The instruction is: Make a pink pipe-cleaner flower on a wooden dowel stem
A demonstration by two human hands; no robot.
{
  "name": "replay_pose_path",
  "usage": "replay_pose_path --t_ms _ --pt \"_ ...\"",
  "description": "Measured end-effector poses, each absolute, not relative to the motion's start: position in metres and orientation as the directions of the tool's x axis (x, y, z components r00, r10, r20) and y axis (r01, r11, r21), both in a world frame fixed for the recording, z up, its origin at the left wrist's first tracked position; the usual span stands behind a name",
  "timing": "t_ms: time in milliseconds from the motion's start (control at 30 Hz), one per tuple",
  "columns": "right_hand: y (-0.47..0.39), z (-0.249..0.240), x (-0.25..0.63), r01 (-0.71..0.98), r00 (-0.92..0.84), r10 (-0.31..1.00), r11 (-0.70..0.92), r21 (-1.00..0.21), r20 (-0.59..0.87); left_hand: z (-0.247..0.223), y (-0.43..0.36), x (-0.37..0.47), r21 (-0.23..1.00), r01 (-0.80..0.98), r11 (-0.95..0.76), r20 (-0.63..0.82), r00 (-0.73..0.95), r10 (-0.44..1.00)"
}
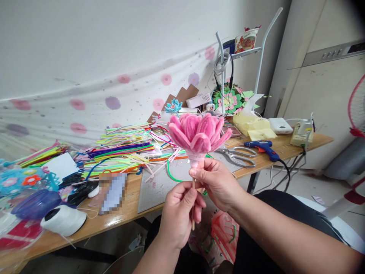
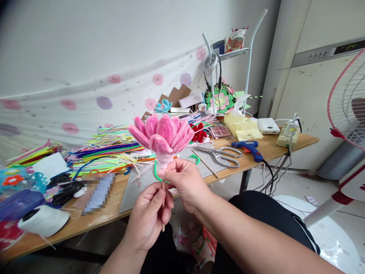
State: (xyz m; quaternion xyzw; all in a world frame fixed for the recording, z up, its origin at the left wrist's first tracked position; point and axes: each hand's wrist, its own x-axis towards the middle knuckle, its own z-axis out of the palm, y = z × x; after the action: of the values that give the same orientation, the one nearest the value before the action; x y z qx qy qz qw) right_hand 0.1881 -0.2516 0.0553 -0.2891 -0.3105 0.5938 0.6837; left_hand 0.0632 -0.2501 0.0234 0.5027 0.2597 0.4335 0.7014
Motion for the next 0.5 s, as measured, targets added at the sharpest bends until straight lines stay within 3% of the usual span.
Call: replay_pose_path --t_ms 100,167,267,367,500 --pt "-0.247 0.053 0.190 -0.594 0.217 0.973 0.194 -0.781 0.076 0.017 -0.253 0.064 0.967 -0.236 -0.094 0.164 0.299 0.940" --pt "-0.246 0.051 0.192 -0.586 0.222 0.972 0.200 -0.785 0.082 0.017 -0.254 0.064 0.968 -0.219 -0.126 0.180 0.247 0.952" --pt "-0.248 0.051 0.197 -0.593 0.142 0.981 0.193 -0.781 0.134 0.025 -0.255 0.063 0.949 -0.315 -0.034 0.129 0.286 0.950" --pt "-0.252 0.054 0.200 -0.614 0.049 0.983 0.167 -0.771 0.175 0.034 -0.255 0.061 0.889 -0.429 0.161 0.031 0.406 0.913" --pt "-0.255 0.056 0.200 -0.620 0.035 0.985 0.156 -0.769 0.171 0.034 -0.253 0.061 0.867 -0.416 0.275 -0.030 0.507 0.861"
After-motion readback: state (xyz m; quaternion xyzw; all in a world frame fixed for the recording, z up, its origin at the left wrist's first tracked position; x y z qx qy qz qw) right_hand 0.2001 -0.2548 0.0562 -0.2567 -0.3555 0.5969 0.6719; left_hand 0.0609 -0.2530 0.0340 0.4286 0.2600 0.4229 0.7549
